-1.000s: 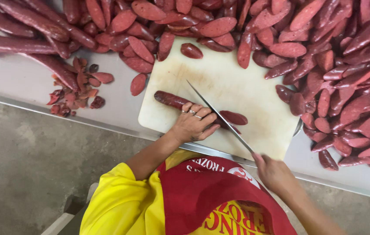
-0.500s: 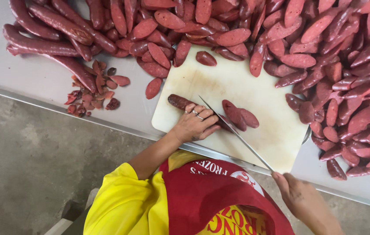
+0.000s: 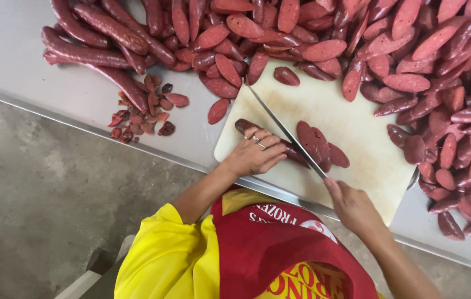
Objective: The person slices sausages into thin pieces using a knife on a white cutting board.
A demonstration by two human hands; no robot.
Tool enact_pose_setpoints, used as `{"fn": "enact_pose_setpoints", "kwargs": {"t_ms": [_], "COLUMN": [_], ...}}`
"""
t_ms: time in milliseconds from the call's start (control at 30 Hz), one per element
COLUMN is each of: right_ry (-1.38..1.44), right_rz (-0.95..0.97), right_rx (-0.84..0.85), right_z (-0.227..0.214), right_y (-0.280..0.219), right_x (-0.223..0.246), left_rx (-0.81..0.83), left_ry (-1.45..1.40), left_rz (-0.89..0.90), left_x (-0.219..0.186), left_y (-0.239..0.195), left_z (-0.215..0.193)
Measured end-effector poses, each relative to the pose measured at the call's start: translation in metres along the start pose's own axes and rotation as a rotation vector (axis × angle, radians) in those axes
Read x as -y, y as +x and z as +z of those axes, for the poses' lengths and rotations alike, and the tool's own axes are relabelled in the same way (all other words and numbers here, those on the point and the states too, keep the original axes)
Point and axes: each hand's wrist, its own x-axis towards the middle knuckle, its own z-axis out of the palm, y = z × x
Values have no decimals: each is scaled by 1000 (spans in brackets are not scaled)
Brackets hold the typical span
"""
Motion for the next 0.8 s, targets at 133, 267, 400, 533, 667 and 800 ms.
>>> {"fn": "enact_pose_setpoints", "kwargs": {"t_ms": [133,267,400,533,667,800], "right_ry": [-344,-319,-70,1,-24,-99], "right_rz": [194,89,-4,-27,82,264], "right_rx": [88,97,-3,-17,17,73], "right_z": [-20,-11,35,37,5,-15], "right_y": [-68,-66,11,45,-2,-62], "right_x": [-37,-51,-2,40,33,10], "left_rx": [44,45,97,67,-30,-3], "left_ry": [-54,-67,-122,-158,-75,-123], "left_rz": [5,-28,-70,-59,-112,-99], "left_x": [9,8,7,12,23,30], "left_y": [2,5,8,10,2,2], "left_z": [3,3,-2,-12,-26,-24]}}
